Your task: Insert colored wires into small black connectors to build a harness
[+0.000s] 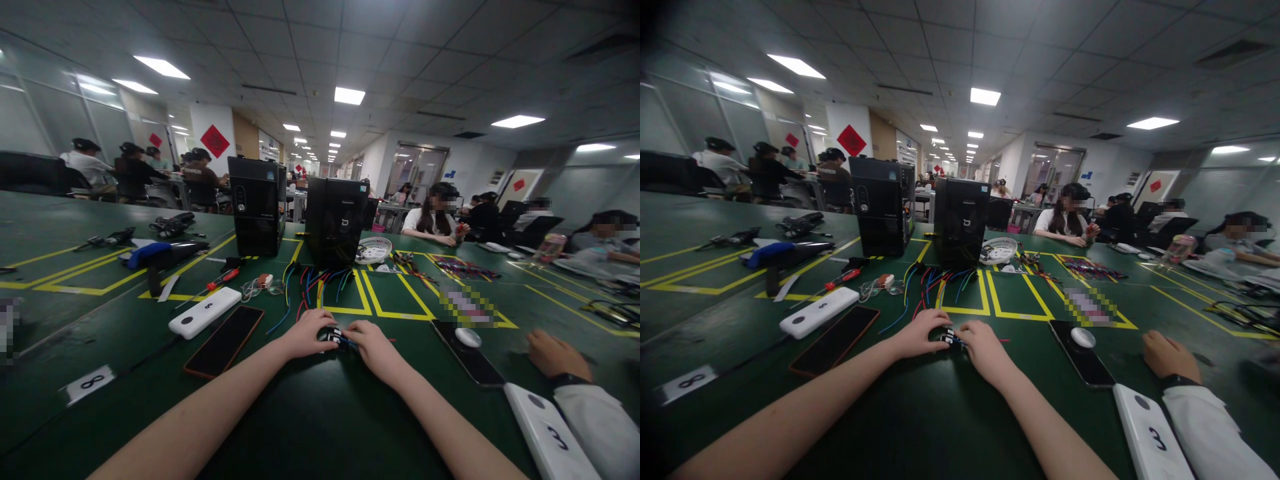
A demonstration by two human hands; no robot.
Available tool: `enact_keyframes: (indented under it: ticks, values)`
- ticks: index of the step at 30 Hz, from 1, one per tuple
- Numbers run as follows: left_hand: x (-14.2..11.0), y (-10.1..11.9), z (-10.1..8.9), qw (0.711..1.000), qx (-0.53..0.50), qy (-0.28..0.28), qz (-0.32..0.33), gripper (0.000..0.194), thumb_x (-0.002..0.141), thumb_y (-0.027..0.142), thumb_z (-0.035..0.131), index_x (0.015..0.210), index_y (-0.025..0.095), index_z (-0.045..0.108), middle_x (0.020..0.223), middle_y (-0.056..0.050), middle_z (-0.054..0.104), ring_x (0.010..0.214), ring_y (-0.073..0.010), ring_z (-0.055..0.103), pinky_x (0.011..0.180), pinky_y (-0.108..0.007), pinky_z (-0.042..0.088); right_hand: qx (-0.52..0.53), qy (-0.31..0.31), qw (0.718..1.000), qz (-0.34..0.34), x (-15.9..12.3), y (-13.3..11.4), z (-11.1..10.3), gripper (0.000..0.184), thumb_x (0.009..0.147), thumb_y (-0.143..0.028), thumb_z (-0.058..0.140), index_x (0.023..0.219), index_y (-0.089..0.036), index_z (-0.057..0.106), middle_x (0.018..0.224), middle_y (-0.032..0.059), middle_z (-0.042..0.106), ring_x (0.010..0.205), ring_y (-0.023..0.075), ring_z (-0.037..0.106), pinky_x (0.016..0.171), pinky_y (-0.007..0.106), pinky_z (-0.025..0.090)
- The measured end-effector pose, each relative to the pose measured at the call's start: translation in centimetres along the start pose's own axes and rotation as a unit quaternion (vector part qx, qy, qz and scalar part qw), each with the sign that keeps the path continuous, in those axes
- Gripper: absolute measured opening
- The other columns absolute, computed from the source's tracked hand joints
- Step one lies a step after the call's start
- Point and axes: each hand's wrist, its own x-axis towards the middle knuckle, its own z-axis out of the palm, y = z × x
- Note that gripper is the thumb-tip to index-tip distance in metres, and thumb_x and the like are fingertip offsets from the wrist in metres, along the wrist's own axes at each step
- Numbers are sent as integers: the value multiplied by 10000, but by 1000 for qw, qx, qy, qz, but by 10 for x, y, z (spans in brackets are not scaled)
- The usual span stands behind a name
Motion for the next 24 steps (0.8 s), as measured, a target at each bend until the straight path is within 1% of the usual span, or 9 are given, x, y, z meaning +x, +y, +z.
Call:
enact_keyframes:
  ticks: [2, 4, 7, 11, 14, 16, 19, 22, 24]
  values:
    - [1, 2, -1, 1000, 3, -5, 12, 356, 743, 427, 619, 1028, 215, 593, 1070, -53, 561, 1031, -224, 482, 928, -363, 335, 15, 16, 1000, -6, 0, -6, 2, 404, 804, -71, 437, 1155, -234, 557, 1041, 74, 577, 974, 187, 504, 849, 354, 394]
    - [1, 3, -1, 1000, 1, 1, 11, 327, 747, 412, 618, 994, 199, 592, 1027, -52, 577, 1001, -217, 495, 907, -351, 348, 27, 30, 999, -9, -1, -9, 4, 367, 818, -118, 456, 1162, -218, 540, 1046, 75, 578, 975, 187, 506, 863, 363, 394]
    - [2, 2, 0, 1000, -12, 5, 11, 316, 750, 404, 616, 984, 194, 578, 1001, -49, 584, 976, -206, 505, 869, -328, 375, 26, 57, 998, -10, 0, -11, 8, 295, 806, -151, 498, 1086, -210, 567, 1034, 72, 578, 980, 195, 506, 867, 377, 396]
    - [3, 0, 1, 1000, -16, 5, 11, 318, 734, 413, 629, 956, 191, 578, 977, -48, 584, 948, -204, 513, 839, -319, 391, 13, 108, 994, -13, 4, -13, 21, 206, 803, -142, 495, 975, -203, 590, 973, 76, 584, 937, 206, 513, 831, 391, 410]
    - [4, 0, 2, 1000, -15, 4, 4, 315, 719, 405, 642, 937, 185, 581, 954, -50, 587, 929, -205, 517, 825, -318, 396, 17, 122, 992, -6, 8, -17, 30, 151, 810, -133, 474, 901, -190, 579, 907, 70, 579, 875, 200, 516, 789, 376, 422]
    - [5, 1, 2, 1000, -16, 3, 0, 315, 713, 401, 646, 929, 181, 581, 943, -50, 588, 917, -204, 519, 811, -312, 399, 32, 125, 992, 8, 10, -19, 34, 126, 814, -132, 461, 866, -186, 563, 898, 68, 569, 860, 198, 510, 775, 366, 425]
    - [6, 2, 2, 1000, -13, 2, -6, 307, 713, 404, 643, 905, 175, 576, 926, -49, 588, 897, -203, 523, 787, -301, 404, 75, 142, 987, 25, 10, -20, 33, 114, 820, -133, 442, 843, -187, 539, 894, 68, 558, 859, 196, 503, 765, 356, 428]
    - [6, 2, 2, 1000, -10, 1, -10, 328, 703, 419, 649, 902, 171, 567, 929, -51, 588, 886, -204, 528, 772, -297, 404, 111, 191, 974, 43, 8, -19, 25, 129, 835, -144, 413, 862, -189, 530, 889, 71, 550, 868, 195, 504, 777, 357, 428]
    - [6, 2, 3, 1000, -11, 1, -13, 344, 698, 432, 651, 908, 172, 565, 937, -51, 589, 887, -205, 530, 771, -296, 403, 114, 203, 972, 37, 5, -19, 19, 138, 836, -152, 413, 881, -189, 538, 901, 74, 551, 879, 193, 506, 784, 352, 428]
